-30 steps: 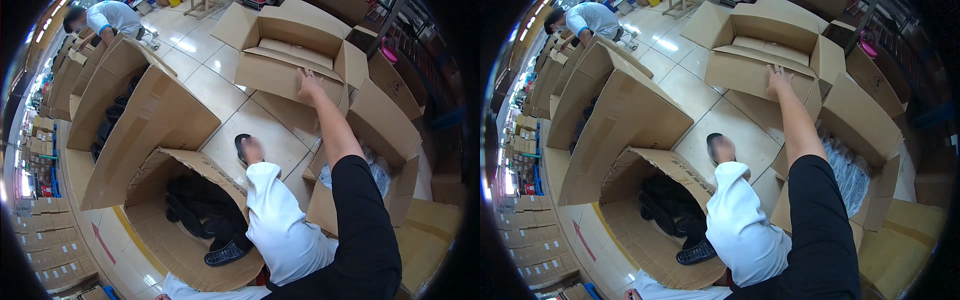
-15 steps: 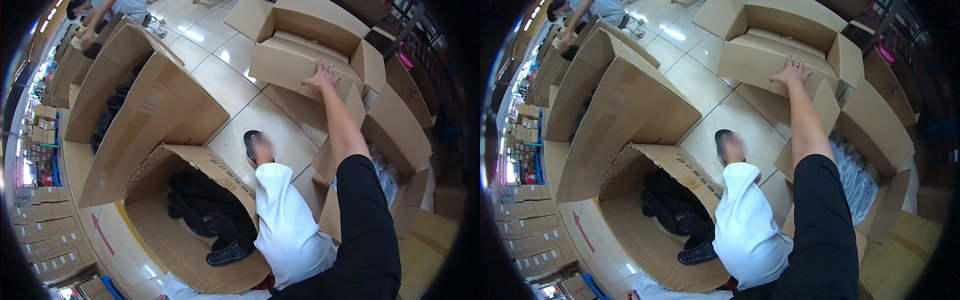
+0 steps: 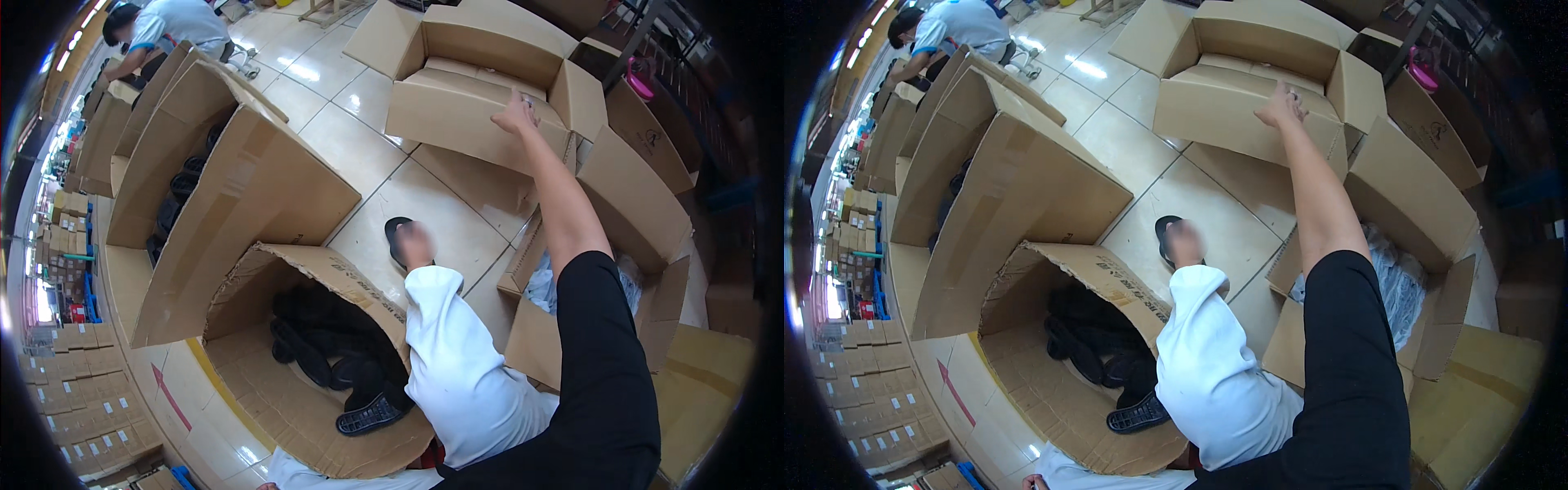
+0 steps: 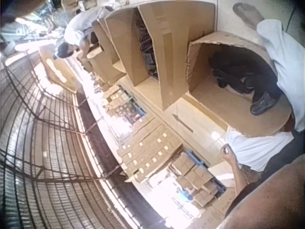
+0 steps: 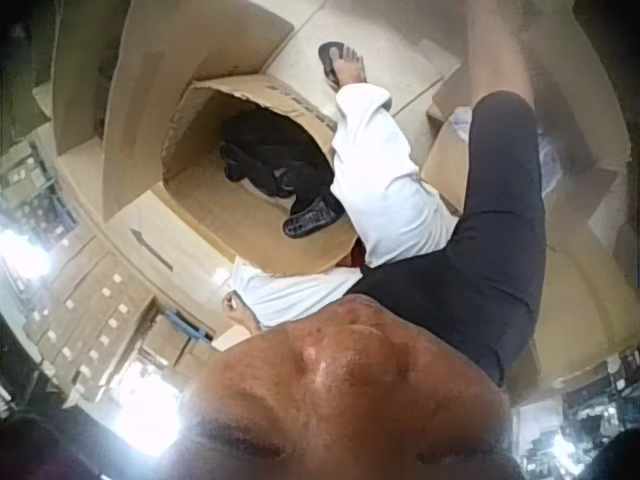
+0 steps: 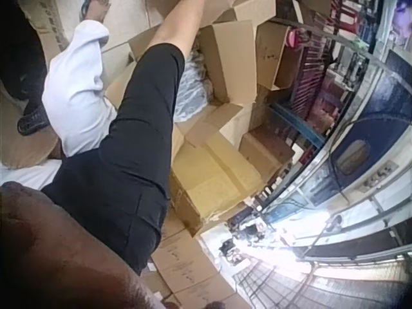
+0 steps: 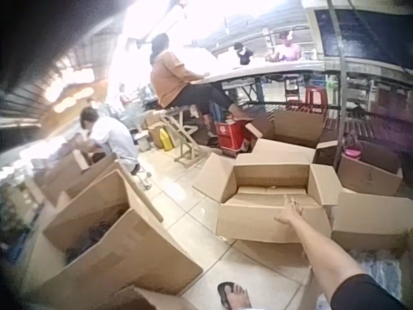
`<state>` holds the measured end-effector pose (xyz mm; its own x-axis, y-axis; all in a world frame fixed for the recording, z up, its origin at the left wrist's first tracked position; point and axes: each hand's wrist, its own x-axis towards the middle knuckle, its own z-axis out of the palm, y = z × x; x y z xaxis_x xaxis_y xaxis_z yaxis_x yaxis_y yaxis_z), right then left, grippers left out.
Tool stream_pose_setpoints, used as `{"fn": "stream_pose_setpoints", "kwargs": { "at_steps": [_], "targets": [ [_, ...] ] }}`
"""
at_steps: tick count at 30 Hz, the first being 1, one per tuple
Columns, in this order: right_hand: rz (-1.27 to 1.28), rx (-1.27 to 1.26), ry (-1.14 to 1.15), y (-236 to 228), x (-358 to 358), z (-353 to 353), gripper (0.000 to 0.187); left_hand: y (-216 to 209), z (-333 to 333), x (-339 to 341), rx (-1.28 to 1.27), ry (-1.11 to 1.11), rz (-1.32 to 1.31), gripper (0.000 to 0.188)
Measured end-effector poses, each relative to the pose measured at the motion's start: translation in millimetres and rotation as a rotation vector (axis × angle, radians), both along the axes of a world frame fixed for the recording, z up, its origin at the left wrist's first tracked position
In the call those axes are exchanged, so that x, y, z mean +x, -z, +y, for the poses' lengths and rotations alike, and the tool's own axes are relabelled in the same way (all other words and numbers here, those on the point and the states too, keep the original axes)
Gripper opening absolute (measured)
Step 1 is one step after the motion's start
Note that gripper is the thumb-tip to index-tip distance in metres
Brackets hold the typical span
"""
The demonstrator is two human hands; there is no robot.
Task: The person sits on the floor and unpacks footwear from a large cardboard box. They remove items wrapped in white plastic bags one by one, unwrap them to reveal black sandals, and place the sandals into a separate box on their lap.
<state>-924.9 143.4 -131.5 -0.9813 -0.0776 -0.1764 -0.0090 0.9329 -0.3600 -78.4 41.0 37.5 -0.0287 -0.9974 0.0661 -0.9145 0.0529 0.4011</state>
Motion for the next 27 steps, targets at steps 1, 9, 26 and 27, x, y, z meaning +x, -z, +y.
{"fn": "stream_pose_setpoints", "kwargs": {
  "at_steps": [1, 9, 26, 27],
  "targets": [
    [0.140, 0.007, -0.005, -4, -1, -3, 0.096, 0, 0, 2, -0.001, 0.013, 0.000, 0.012],
    [-0.100, 0.282, -0.241, 9, 14, -5, 0.098, -5, -7, -11, 0.011, 0.052, -0.103, 0.011],
    [-0.158, 0.336, -0.308, 52, -4, 9, 0.102, 7, -9, 0, 0.010, 0.038, -0.121, 0.010],
    [-0.232, 0.319, -0.328, 52, -11, 11, 0.099, 5, -11, -5, 0.010, 0.022, -0.106, 0.011]
  ]
}}
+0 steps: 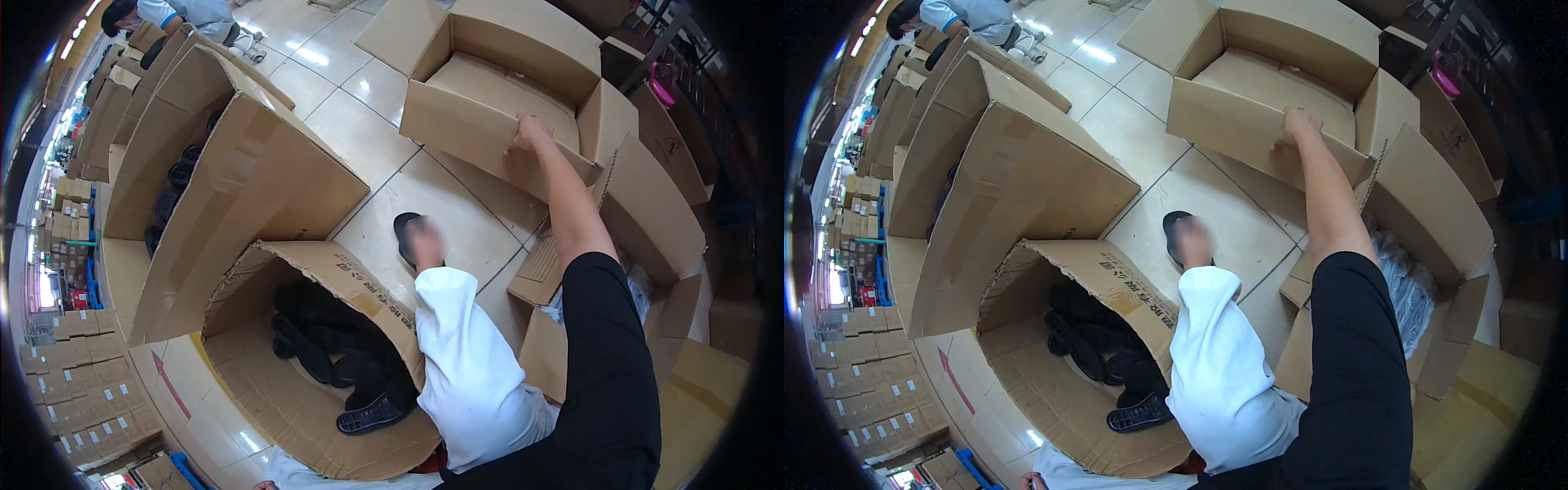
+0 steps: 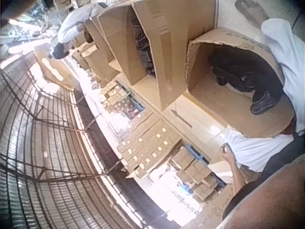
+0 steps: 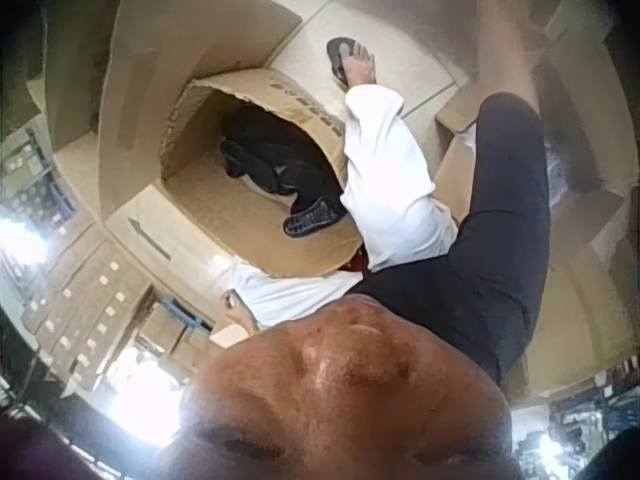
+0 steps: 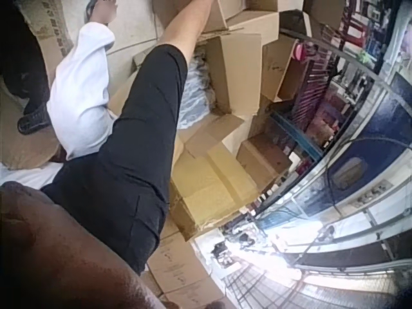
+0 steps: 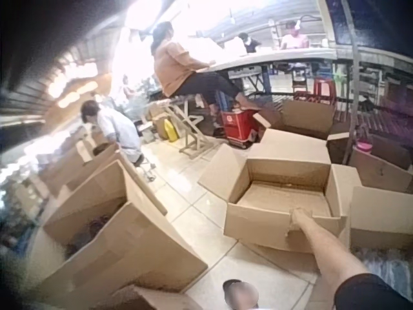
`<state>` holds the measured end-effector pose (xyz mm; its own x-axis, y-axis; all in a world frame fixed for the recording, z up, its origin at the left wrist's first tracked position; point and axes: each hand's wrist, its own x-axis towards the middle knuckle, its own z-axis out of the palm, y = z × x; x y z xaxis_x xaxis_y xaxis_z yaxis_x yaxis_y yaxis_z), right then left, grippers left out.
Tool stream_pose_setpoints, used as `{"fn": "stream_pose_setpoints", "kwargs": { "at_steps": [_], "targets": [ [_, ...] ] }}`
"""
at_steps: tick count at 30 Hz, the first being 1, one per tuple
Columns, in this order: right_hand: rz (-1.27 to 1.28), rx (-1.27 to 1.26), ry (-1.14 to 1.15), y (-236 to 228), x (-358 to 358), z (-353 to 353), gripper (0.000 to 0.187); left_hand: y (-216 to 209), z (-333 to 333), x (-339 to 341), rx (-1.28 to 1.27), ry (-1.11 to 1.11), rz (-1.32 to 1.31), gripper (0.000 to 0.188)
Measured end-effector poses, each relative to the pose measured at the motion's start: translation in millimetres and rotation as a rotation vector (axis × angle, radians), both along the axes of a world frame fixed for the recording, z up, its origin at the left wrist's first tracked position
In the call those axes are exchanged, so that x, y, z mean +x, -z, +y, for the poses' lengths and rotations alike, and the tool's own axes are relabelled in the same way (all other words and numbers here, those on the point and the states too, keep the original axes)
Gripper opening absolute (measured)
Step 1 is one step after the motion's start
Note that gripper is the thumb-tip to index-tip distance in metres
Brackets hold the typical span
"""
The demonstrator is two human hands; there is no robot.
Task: The person sits on the floor and unpacks footwear from a large cardboard box. They remove items wrapped in white plastic bags one by one, unwrap them to reveal black sandals, and place the sandals into a separate box on their lap.
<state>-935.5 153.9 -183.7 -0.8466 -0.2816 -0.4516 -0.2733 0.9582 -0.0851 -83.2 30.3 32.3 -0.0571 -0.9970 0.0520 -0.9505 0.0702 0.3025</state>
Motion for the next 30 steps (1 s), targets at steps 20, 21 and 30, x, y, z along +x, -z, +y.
{"fn": "stream_pose_setpoints", "kwargs": {
  "at_steps": [20, 21, 30],
  "targets": [
    [-0.585, -0.181, 0.124, 8, -28, -22, 0.085, -11, -1, -14, 0.071, -0.132, 0.033, 0.013],
    [-0.575, -0.206, 0.066, 15, -31, -18, 0.087, -6, -4, -15, 0.078, -0.122, 0.032, 0.014],
    [0.286, -0.211, -0.133, -78, 30, 12, 0.071, -3, -23, -4, 0.050, 0.147, 0.036, 0.019]
  ]
}}
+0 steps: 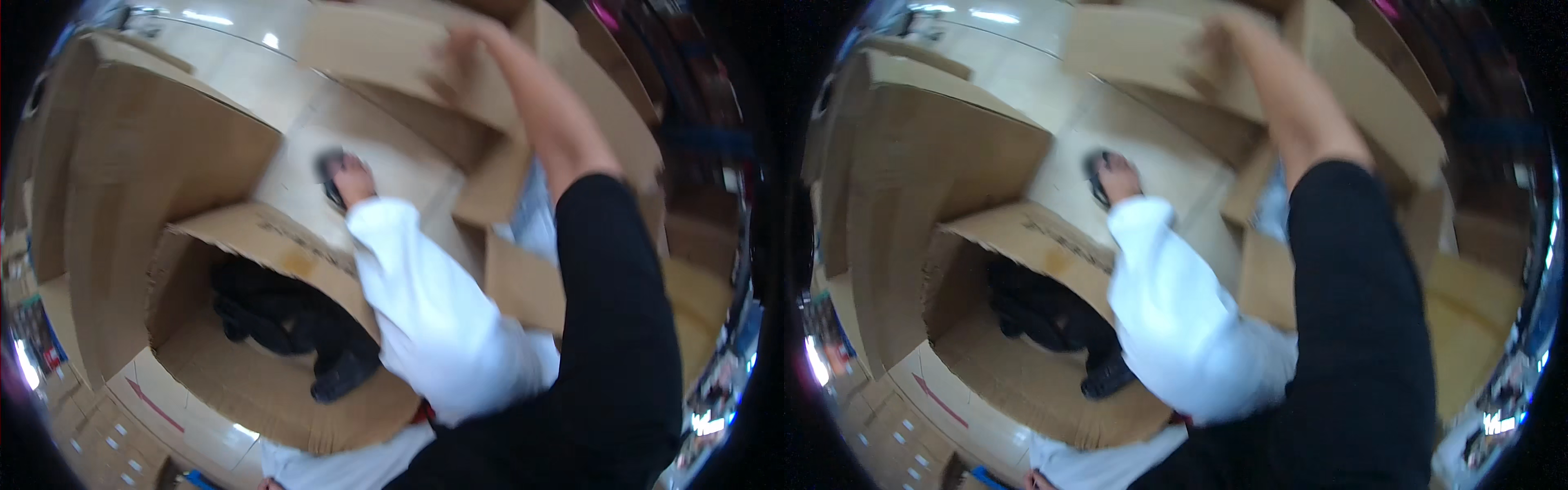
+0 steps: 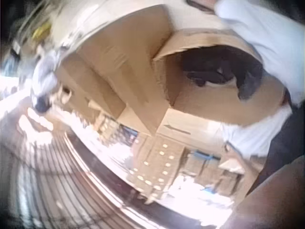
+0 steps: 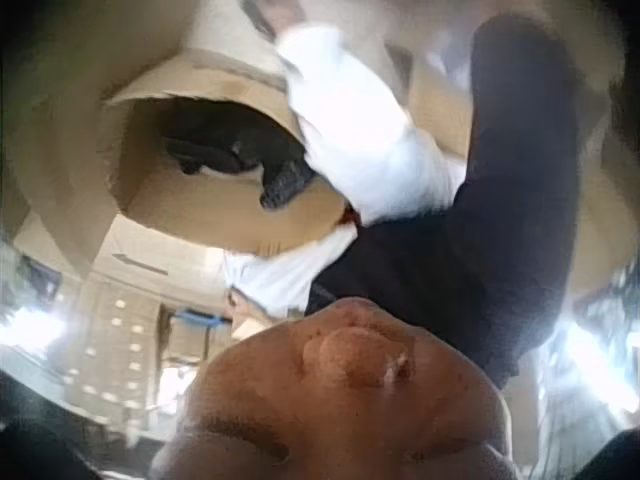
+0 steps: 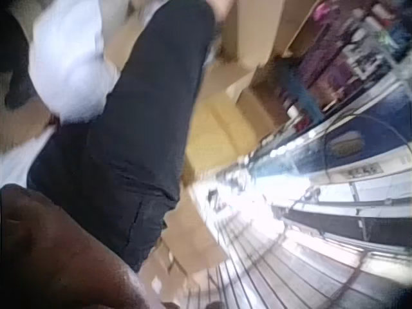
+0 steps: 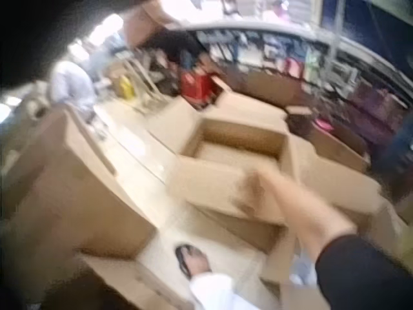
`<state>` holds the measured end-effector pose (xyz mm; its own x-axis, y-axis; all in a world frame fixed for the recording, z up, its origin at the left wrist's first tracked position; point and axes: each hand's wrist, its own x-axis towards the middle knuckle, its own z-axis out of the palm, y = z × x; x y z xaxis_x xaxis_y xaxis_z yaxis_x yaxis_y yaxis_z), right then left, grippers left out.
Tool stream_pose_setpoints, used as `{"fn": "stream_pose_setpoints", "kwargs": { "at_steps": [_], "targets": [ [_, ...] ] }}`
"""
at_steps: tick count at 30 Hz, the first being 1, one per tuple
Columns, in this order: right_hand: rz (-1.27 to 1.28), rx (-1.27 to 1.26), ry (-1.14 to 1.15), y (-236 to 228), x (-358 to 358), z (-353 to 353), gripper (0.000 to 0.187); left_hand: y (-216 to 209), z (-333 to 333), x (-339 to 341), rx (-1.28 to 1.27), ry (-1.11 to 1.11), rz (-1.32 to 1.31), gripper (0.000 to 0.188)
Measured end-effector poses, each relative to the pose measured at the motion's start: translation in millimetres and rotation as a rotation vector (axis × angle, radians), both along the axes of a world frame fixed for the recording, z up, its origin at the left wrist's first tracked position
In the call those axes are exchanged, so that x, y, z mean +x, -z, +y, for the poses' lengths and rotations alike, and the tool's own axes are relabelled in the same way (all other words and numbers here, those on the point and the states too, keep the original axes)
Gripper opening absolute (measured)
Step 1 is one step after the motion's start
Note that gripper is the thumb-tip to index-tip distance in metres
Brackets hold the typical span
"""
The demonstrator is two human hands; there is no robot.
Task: The person sits on the floor and unpacks footwear from a large cardboard box. They remove items wrapped in white plastic bags one by one, unwrap them to reveal black sandals, and place the sandals into a separate box on their lap.
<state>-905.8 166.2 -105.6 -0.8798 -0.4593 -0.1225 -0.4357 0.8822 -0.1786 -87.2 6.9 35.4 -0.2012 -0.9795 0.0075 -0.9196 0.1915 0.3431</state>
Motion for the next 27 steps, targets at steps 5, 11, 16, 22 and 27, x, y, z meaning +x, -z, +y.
{"fn": "stream_pose_setpoints", "kwargs": {
  "at_steps": [5, 11, 16, 22, 27],
  "targets": [
    [0.033, -0.407, 0.018, -95, 65, 126, 0.059, 17, 16, 14, -0.151, -0.036, -0.058, 0.019],
    [-0.028, -0.196, 0.786, 85, 217, 463, 0.070, 29, 2, 29, -0.122, 0.032, -0.021, 0.021],
    [-0.343, -0.061, 1.288, 161, 298, 466, 0.131, 21, 18, 52, -0.137, 0.000, -0.033, 0.022],
    [-0.454, 0.007, 1.451, 145, 268, 427, 0.146, 24, 15, 55, -0.131, 0.011, -0.038, 0.024],
    [-0.597, 0.252, 1.455, 129, 245, 423, 0.141, 22, 1, 62, -0.110, 0.036, -0.030, 0.026]
  ]
}}
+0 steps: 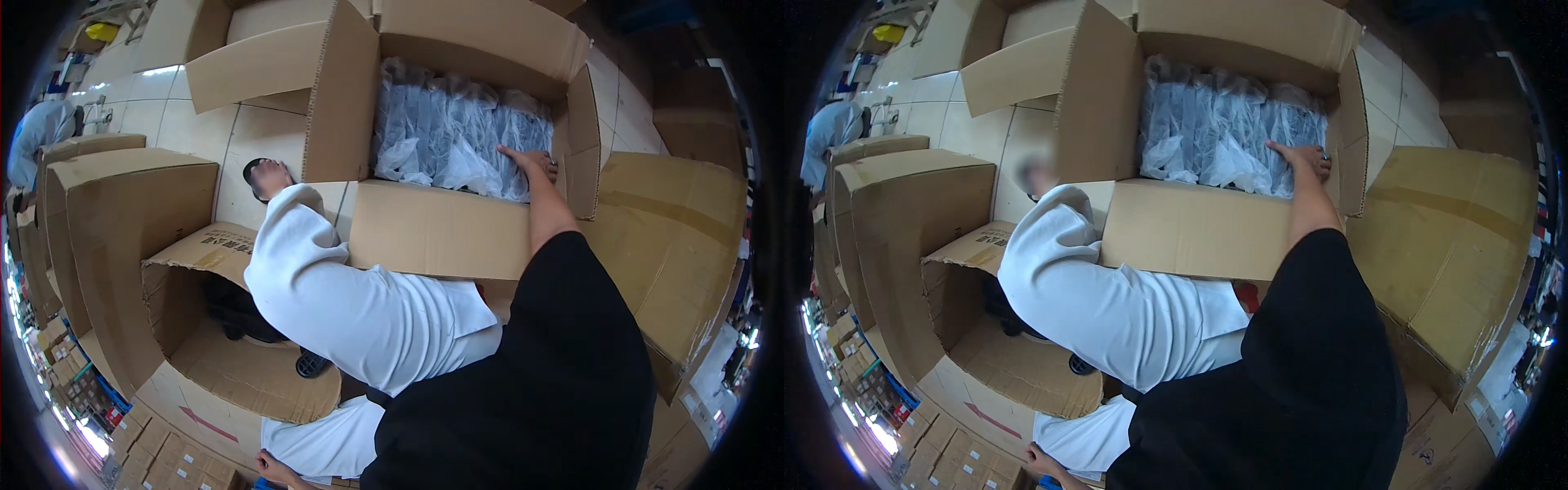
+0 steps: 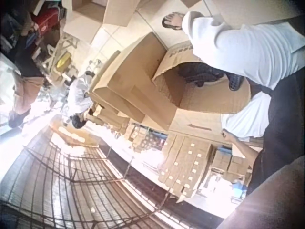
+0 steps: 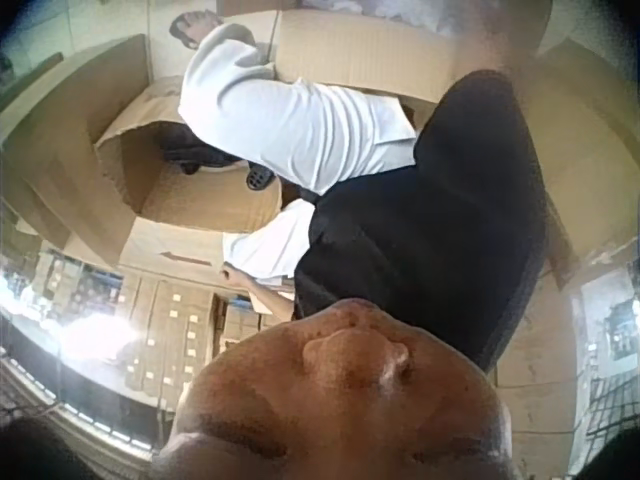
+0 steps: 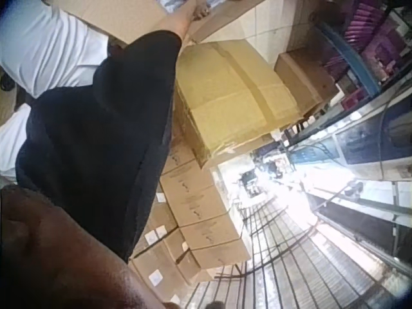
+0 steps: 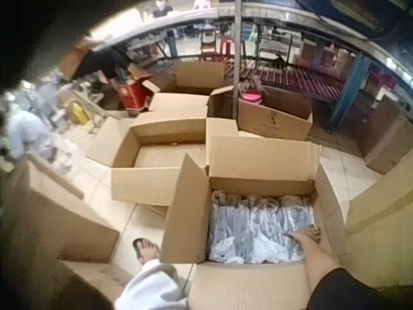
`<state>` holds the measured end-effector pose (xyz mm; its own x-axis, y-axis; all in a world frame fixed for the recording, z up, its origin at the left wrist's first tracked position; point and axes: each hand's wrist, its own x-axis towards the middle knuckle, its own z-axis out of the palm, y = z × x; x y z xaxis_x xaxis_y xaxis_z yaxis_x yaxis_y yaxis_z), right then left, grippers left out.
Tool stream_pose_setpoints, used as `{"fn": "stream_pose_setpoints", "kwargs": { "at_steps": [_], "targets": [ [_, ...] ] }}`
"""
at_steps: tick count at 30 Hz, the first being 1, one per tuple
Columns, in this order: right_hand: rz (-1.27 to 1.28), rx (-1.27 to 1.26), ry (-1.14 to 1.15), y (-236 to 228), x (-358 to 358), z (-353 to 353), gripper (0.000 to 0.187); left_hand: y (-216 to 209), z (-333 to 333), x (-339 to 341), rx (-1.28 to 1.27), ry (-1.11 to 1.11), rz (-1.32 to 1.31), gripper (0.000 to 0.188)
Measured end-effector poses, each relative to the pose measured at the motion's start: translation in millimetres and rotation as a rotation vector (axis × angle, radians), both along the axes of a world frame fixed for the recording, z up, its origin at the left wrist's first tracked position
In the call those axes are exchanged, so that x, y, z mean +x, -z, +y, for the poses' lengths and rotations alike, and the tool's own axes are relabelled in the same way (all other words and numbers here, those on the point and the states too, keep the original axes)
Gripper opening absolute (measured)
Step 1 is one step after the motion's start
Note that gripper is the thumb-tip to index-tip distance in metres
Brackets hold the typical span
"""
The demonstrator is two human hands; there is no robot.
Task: The person sits on the floor and unpacks footwear from a large cardboard box. They remove items wrapped in white plastic bags one by one, unwrap them to reveal black sandals, and place the sandals into a separate box on their lap.
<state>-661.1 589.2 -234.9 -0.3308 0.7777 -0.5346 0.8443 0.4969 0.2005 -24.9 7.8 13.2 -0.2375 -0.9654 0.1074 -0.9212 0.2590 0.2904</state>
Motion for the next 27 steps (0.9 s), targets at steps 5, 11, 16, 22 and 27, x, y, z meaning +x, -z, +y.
{"fn": "stream_pose_setpoints", "kwargs": {
  "at_steps": [5, 11, 16, 22, 27],
  "targets": [
    [-0.171, -0.155, -0.156, 7, -32, 20, 0.140, -2, 10, -20, -0.032, -0.017, -0.051, 0.027],
    [0.090, 0.037, -0.178, 28, -8, 6, 0.138, -10, 17, -39, -0.046, -0.007, -0.107, 0.027],
    [0.021, 0.002, -0.163, 22, -16, 15, 0.138, -12, 23, -45, 0.011, -0.070, -0.085, 0.026],
    [-0.025, -0.014, -0.285, 32, -19, 26, 0.133, -14, 20, -47, 0.019, -0.067, -0.112, 0.025],
    [0.041, -0.069, -0.457, 47, -9, 39, 0.135, -10, 19, -48, -0.014, -0.039, -0.067, 0.025]
  ]
}}
